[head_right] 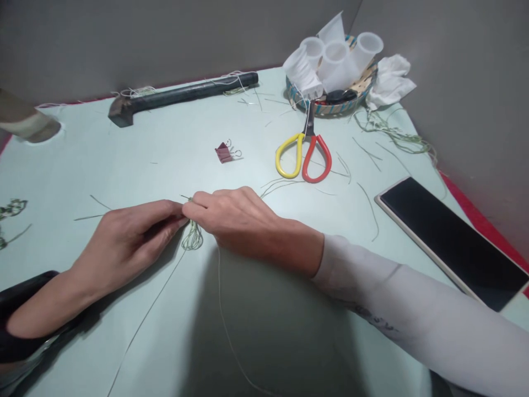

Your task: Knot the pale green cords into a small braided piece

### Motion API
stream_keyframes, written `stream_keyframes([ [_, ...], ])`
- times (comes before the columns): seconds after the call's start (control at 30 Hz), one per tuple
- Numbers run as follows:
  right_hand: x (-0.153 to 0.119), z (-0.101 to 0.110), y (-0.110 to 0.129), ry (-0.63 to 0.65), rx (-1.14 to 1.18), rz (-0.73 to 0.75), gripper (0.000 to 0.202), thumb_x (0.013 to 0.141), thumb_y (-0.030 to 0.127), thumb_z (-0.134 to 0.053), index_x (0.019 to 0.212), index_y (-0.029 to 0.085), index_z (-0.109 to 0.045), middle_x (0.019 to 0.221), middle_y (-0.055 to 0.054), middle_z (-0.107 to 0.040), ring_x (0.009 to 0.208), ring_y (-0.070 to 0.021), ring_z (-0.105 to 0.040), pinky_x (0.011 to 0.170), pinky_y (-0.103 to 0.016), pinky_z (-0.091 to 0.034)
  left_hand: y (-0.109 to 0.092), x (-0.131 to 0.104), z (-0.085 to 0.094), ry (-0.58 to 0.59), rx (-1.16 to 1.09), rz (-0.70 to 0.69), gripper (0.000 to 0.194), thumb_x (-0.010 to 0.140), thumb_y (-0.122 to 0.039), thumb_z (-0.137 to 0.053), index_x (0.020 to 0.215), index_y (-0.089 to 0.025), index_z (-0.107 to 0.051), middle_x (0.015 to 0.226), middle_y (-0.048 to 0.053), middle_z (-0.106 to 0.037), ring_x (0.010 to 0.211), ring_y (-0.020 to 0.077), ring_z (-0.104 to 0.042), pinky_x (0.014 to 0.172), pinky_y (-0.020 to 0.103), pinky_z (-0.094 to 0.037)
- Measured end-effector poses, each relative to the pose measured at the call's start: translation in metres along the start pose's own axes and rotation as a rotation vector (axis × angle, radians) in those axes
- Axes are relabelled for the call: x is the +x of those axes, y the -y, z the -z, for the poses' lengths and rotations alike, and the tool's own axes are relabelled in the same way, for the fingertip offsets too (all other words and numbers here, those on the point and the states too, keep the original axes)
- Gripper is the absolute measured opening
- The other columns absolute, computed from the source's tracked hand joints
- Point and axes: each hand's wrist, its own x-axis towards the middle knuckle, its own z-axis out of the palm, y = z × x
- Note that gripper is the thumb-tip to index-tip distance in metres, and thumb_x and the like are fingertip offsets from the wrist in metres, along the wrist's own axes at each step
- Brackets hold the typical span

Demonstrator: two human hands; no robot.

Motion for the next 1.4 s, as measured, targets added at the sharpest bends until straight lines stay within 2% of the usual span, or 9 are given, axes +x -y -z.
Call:
stream_keyframes([
  [0.23,-0.004,0.002,0.004,0.033,-0.028,-0.012,0.029,0.089,0.002,-0.043,0.103,0.022,-0.059,0.077,0.001,-0.056,0.068,-0.0160,-0.044,0.053,-0.034,-0.015,0.000,-0.003,-0.003,-0.009,0.035,-0.046,0.025,0.093,-0.008,-0.043,0.085,-0.021,-0.062,0.065,-0.001,-0.064,0.053,0.0137,-0.054,0.052,0.026,-0.044],
  [0.43,-0.015,0.004,0.008,0.066,-0.058,-0.026,0.036,0.086,-0.001,-0.041,0.109,0.021,-0.059,0.084,-0.001,-0.063,0.073,-0.0178,-0.050,0.055,-0.035,-0.019,-0.001,-0.008,-0.002,0.001,0.076,-0.059,0.025,0.093,-0.009,-0.045,0.096,-0.018,-0.068,0.071,0.001,-0.073,0.056,0.0155,-0.062,0.054,0.027,-0.048],
  [0.63,-0.028,0.007,0.011,0.071,-0.086,-0.057,0.031,0.094,0.003,-0.037,0.108,0.023,-0.057,0.085,-0.001,-0.062,0.069,-0.0168,-0.048,0.054,-0.034,-0.017,-0.005,-0.015,0.000,-0.031,0.129,-0.045,0.025,0.096,-0.012,-0.045,0.096,-0.019,-0.070,0.076,0.004,-0.077,0.060,0.0176,-0.069,0.055,0.029,-0.050],
  [0.77,-0.038,0.012,0.016,0.062,-0.095,-0.074,0.029,0.095,0.001,-0.037,0.097,0.022,-0.057,0.076,0.000,-0.058,0.063,-0.0161,-0.043,0.052,-0.034,-0.016,-0.008,-0.022,0.002,-0.038,0.156,-0.059,0.025,0.100,-0.013,-0.045,0.097,-0.019,-0.070,0.072,0.003,-0.074,0.057,0.0171,-0.066,0.052,0.029,-0.048],
  [0.87,-0.048,0.016,0.018,0.049,-0.069,-0.048,0.023,0.097,0.004,-0.043,0.101,0.021,-0.058,0.077,0.000,-0.059,0.066,-0.0157,-0.046,0.053,-0.032,-0.021,-0.011,-0.028,0.004,-0.035,0.160,-0.082,0.025,0.101,-0.014,-0.045,0.098,-0.017,-0.069,0.072,0.004,-0.073,0.055,0.0164,-0.064,0.051,0.029,-0.048],
  [1.07,-0.067,0.030,0.025,0.129,0.028,-0.042,0.026,0.097,-0.001,-0.042,0.097,0.020,-0.058,0.074,0.001,-0.059,0.062,-0.0156,-0.045,0.053,-0.031,-0.024,-0.015,-0.044,0.009,0.008,0.159,-0.109,0.020,0.101,-0.011,-0.046,0.105,-0.018,-0.065,0.071,0.001,-0.065,0.056,0.0152,-0.061,0.052,0.028,-0.047],
  [1.23,-0.083,0.037,0.034,0.067,0.057,0.028,0.029,0.091,-0.006,-0.043,0.091,0.019,-0.056,0.073,0.002,-0.059,0.058,-0.0154,-0.044,0.052,-0.032,-0.027,-0.017,-0.061,0.011,0.022,0.161,-0.113,0.020,0.102,-0.011,-0.046,0.113,-0.017,-0.061,0.075,0.002,-0.065,0.060,0.0156,-0.062,0.055,0.028,-0.048],
  [1.3,-0.091,0.037,0.037,0.033,0.070,0.034,0.027,0.091,-0.005,-0.044,0.095,0.017,-0.058,0.073,0.003,-0.058,0.057,-0.0153,-0.044,0.052,-0.032,-0.030,-0.018,-0.069,0.011,0.032,0.162,-0.100,0.021,0.103,-0.012,-0.045,0.116,-0.017,-0.061,0.078,0.004,-0.067,0.063,0.0164,-0.063,0.057,0.029,-0.049],
  [1.4,-0.106,0.039,0.041,0.068,0.083,0.036,0.034,0.086,-0.007,-0.045,0.108,0.014,-0.060,0.076,0.002,-0.060,0.060,-0.0154,-0.049,0.052,-0.032,-0.033,-0.019,-0.084,0.011,0.051,0.162,-0.064,0.024,0.103,-0.012,-0.044,0.120,-0.018,-0.060,0.086,0.007,-0.070,0.069,0.0181,-0.067,0.062,0.030,-0.051],
])
